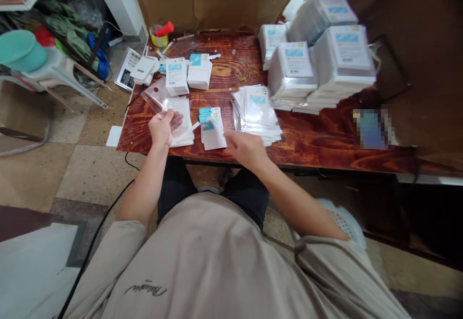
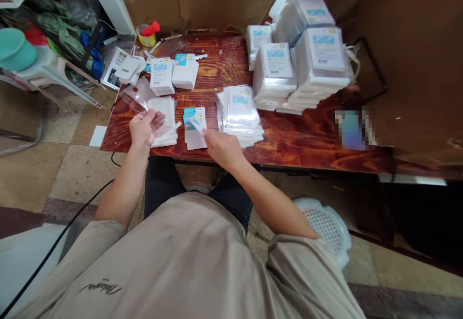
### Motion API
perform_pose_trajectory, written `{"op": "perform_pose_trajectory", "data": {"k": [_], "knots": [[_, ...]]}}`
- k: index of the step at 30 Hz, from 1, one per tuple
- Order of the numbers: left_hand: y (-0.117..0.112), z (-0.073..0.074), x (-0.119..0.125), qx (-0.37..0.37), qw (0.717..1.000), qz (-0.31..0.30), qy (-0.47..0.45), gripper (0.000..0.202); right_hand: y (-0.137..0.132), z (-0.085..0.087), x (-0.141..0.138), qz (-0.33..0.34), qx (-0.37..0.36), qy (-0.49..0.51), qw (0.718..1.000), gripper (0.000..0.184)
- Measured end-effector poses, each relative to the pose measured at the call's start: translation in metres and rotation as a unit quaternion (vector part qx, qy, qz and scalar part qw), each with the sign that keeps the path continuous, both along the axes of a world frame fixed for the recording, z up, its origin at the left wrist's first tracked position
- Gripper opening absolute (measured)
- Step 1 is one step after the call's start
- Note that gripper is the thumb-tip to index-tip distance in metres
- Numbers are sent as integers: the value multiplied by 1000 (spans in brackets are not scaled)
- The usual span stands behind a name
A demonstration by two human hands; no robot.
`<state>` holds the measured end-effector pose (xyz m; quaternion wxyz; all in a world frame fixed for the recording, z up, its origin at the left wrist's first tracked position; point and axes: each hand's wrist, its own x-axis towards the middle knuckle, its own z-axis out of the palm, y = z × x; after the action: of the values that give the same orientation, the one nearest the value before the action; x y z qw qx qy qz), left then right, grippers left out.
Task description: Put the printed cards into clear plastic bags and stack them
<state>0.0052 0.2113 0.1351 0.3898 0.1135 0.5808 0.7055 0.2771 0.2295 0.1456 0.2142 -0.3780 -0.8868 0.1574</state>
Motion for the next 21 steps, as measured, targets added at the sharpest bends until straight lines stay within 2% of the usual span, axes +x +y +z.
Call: {"op": "perform_pose_trajectory", "data": {"k": [1,2,3,4,6,8,11,15,17,19,21], "knots": [[0,0,3,6,1000,5,-1,22,-3,2,5,-81,-22,97,992,30],[1,0,6,12,1000,8,-1,24,-6,4,9,-140,-59,188,970,33],[1,0,9,16,1000,9,-2,26,-10,5,11,-169,-112,260,944,36],[1,1,13,18,1000,8,-3,28,-13,6,11,-173,-176,308,919,39],[1,2,20,20,1000,0,-9,31,-18,4,6,-146,-299,342,879,42],[0,4,27,25,999,-14,-17,32,-17,-1,-1,-128,-365,348,854,44],[-3,7,37,29,999,-32,-26,31,-11,-11,-10,-144,-349,387,841,47],[-11,9,48,17,999,-47,-11,36,-11,-19,-22,-202,-261,404,853,45],[-15,9,51,9,998,-66,4,40,-14,-21,-28,-221,-240,400,856,47],[-18,9,52,3,997,-79,19,41,-17,-23,-30,-215,-248,404,854,49],[-20,10,49,5,997,-76,27,40,-20,-22,-26,-171,-288,407,850,49]]}}
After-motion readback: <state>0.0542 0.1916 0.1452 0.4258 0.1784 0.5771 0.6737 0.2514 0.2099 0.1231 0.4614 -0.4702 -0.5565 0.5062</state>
